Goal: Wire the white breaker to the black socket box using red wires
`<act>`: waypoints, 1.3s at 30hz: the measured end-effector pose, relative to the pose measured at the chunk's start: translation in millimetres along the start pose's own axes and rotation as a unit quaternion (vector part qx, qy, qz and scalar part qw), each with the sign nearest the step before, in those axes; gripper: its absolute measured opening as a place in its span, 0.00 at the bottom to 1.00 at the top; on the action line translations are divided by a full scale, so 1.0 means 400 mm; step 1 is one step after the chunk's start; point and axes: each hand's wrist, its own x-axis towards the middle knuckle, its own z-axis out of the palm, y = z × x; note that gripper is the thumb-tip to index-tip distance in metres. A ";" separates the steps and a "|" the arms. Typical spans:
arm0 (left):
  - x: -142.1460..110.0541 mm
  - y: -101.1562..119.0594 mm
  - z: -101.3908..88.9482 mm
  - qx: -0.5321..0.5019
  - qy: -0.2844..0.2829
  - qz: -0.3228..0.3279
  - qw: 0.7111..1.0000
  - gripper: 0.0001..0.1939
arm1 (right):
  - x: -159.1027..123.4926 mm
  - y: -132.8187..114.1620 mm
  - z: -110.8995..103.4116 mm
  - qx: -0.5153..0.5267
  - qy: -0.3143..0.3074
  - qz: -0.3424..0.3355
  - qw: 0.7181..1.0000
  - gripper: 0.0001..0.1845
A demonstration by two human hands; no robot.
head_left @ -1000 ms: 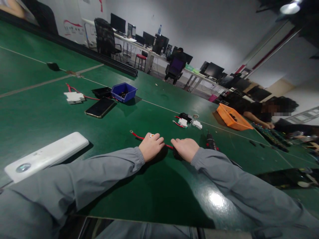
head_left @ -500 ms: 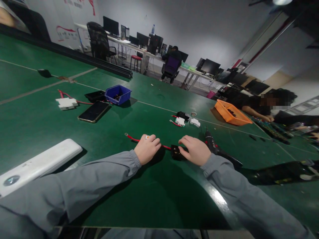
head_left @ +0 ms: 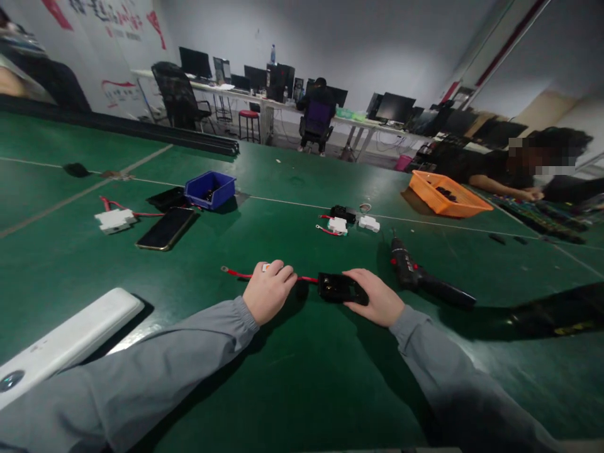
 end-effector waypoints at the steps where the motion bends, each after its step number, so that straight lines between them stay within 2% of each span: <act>1: 0.002 0.000 0.001 0.003 0.000 -0.004 1.000 0.09 | 0.006 0.005 0.002 0.008 0.000 0.002 1.000 0.34; 11: 0.011 0.005 0.004 0.024 -0.003 -0.011 1.000 0.10 | 0.007 0.018 -0.004 0.024 0.011 0.029 0.999 0.40; 17: 0.013 0.006 0.004 0.036 0.001 -0.003 0.999 0.09 | -0.003 0.025 0.014 0.034 0.028 0.036 0.998 0.42; 20: 0.014 0.006 0.003 0.039 0.002 -0.002 0.999 0.10 | -0.003 0.021 0.003 0.023 0.042 0.019 0.999 0.41; 22: 0.014 0.006 0.002 0.039 0.004 0.000 0.999 0.10 | -0.008 0.027 -0.026 -0.016 0.078 0.001 0.997 0.36; 24: 0.013 0.006 0.002 0.039 0.005 0.002 0.999 0.10 | -0.025 0.053 -0.068 -0.075 0.143 0.016 0.987 0.26; 27: 0.011 0.005 0.002 0.039 0.003 0.001 0.999 0.10 | -0.074 0.134 -0.129 -0.152 0.242 0.118 0.951 0.15; 29: 0.010 0.005 0.002 0.039 -0.001 0.000 0.999 0.10 | -0.114 0.200 -0.154 -0.189 0.272 0.196 0.923 0.17; 31: 0.010 0.006 0.001 0.038 -0.004 0.000 0.999 0.11 | -0.147 0.256 -0.164 -0.208 0.225 0.267 0.914 0.20; 33: 0.011 0.006 -0.002 0.033 -0.006 0.000 0.999 0.10 | -0.164 0.289 -0.166 -0.200 0.114 0.377 0.897 0.24; 35: 0.011 0.006 -0.004 0.027 -0.008 -0.004 1.000 0.10 | -0.164 0.297 -0.166 -0.174 0.018 0.450 0.876 0.26; 37: 0.011 0.007 -0.006 0.019 -0.011 -0.009 1.000 0.10 | -0.155 0.290 -0.168 -0.157 -0.032 0.461 0.873 0.26; 39: 0.009 0.007 -0.007 0.012 -0.013 -0.012 1.000 0.10 | -0.146 0.282 -0.167 -0.145 -0.059 0.439 0.885 0.27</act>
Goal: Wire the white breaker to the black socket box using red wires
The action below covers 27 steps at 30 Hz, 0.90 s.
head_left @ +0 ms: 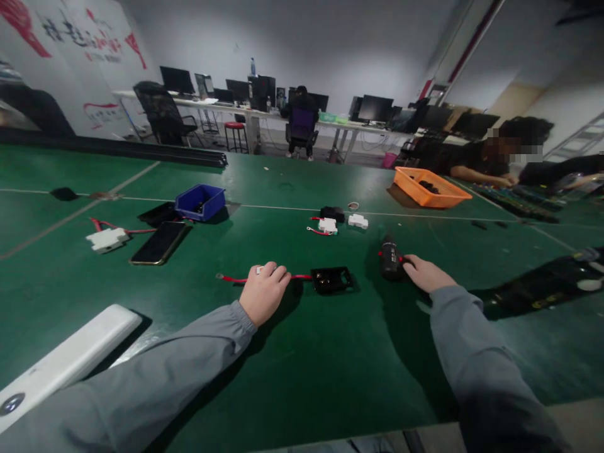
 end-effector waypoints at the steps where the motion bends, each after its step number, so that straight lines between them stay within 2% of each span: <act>1: -0.001 0.000 0.000 -0.003 -0.001 0.000 1.000 0.09 | 0.001 -0.004 0.000 -0.001 -0.017 -0.011 1.000 0.28; 3: -0.002 -0.002 0.002 -0.007 -0.003 0.000 1.000 0.09 | 0.009 -0.007 0.004 0.022 -0.075 -0.006 0.997 0.36; 5: -0.003 -0.003 0.003 -0.009 -0.002 -0.004 1.000 0.08 | 0.021 -0.010 0.008 0.032 -0.095 0.023 0.995 0.40; 8: -0.004 -0.005 0.004 -0.015 0.004 -0.010 1.000 0.07 | 0.024 -0.022 0.004 0.072 -0.099 0.032 0.992 0.34; 11: -0.006 -0.006 0.003 -0.022 0.007 -0.009 1.000 0.06 | -0.002 -0.045 -0.021 0.116 -0.109 0.032 0.987 0.28; 14: -0.008 -0.006 0.000 -0.030 0.013 -0.005 0.999 0.06 | -0.055 -0.074 -0.075 0.185 -0.106 0.039 0.976 0.24; 16: -0.008 -0.007 -0.001 -0.035 0.018 -0.005 0.999 0.06 | -0.108 -0.102 -0.126 0.267 -0.096 0.036 0.958 0.22; 18: -0.008 -0.007 0.001 -0.040 0.022 -0.008 0.999 0.06 | -0.177 -0.141 -0.183 0.372 -0.097 0.052 0.922 0.19; 19: -0.008 -0.007 0.002 -0.041 0.023 -0.010 0.999 0.06 | -0.216 -0.165 -0.211 0.439 -0.091 0.060 0.892 0.18; 22: -0.008 -0.007 0.008 -0.045 0.025 -0.010 0.999 0.05 | -0.340 -0.247 -0.280 0.631 -0.105 0.027 0.768 0.18; 23: -0.008 -0.007 0.010 -0.047 0.025 -0.009 0.999 0.05 | -0.379 -0.273 -0.297 0.663 -0.108 0.008 0.740 0.19; 25: -0.009 -0.007 0.010 -0.053 0.026 -0.010 0.998 0.06 | -0.447 -0.316 -0.317 0.693 -0.135 -0.017 0.708 0.22; 27: -0.010 -0.007 0.008 -0.056 0.028 -0.012 0.998 0.06 | -0.497 -0.343 -0.322 0.702 -0.182 -0.011 0.688 0.25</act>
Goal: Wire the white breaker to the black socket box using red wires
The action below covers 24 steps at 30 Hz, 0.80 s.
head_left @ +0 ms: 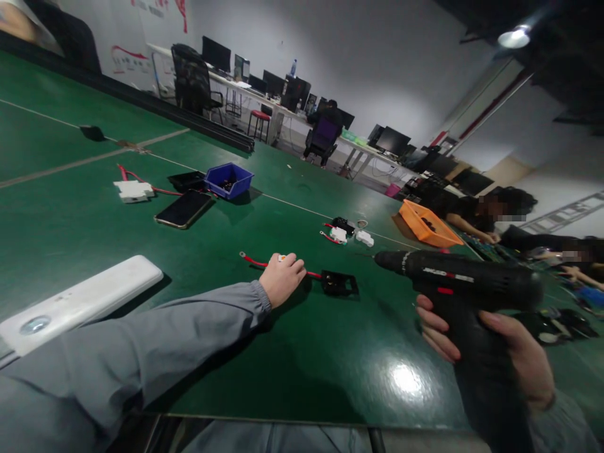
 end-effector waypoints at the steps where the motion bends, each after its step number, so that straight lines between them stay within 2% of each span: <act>1: -0.001 0.000 -0.001 0.000 0.002 0.002 1.000 0.06 | -0.014 0.006 0.013 0.008 -0.014 0.024 1.000 0.25; 5: -0.002 0.000 -0.003 0.011 0.012 0.012 1.000 0.05 | -0.035 0.028 0.041 0.024 -0.052 0.085 0.995 0.24; 10: 0.000 0.000 0.004 0.018 0.014 0.009 1.000 0.05 | -0.015 0.028 0.060 -0.018 -0.061 0.089 0.994 0.23; 15: 0.000 0.000 0.004 0.013 0.011 0.007 1.000 0.05 | 0.026 0.040 0.043 -0.042 -0.066 0.076 0.994 0.24; 24: 0.001 0.001 -0.001 0.014 0.000 0.007 1.000 0.06 | 0.052 0.045 0.048 0.018 -0.049 0.124 0.991 0.23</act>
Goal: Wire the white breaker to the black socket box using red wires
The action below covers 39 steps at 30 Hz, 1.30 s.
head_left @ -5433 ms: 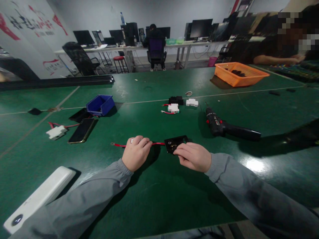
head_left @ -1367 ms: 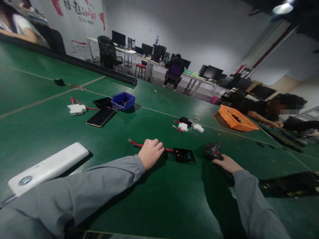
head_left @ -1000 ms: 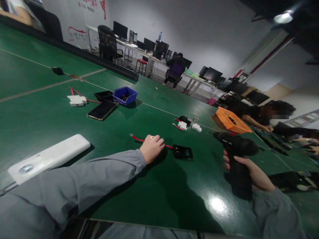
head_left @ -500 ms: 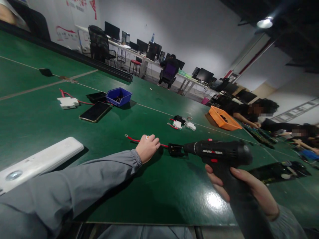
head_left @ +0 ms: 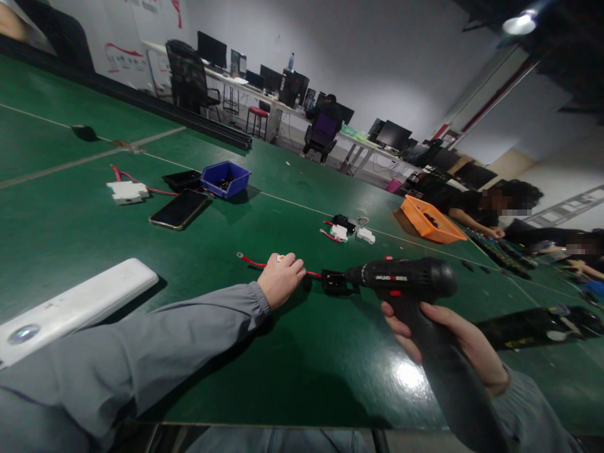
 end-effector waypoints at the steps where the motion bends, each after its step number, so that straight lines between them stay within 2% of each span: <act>1: 0.000 0.000 -0.001 0.000 -0.001 0.000 1.000 0.05 | 0.001 0.000 0.000 0.008 -0.001 0.003 1.000 0.23; 14: 0.002 0.001 -0.002 0.015 -0.001 0.002 1.000 0.07 | 0.013 0.005 -0.013 0.015 -0.021 0.005 1.000 0.21; 20: 0.002 0.002 0.001 0.018 -0.017 0.001 1.000 0.06 | 0.010 -0.003 -0.004 0.021 0.001 0.019 1.000 0.19; 33: 0.005 0.001 -0.006 0.034 -0.036 0.007 0.999 0.10 | 0.020 -0.015 -0.002 0.008 -0.023 0.017 1.000 0.17; 39: 0.004 0.001 -0.011 0.036 -0.042 0.012 0.998 0.12 | 0.022 -0.021 0.008 0.004 -0.011 0.019 1.000 0.17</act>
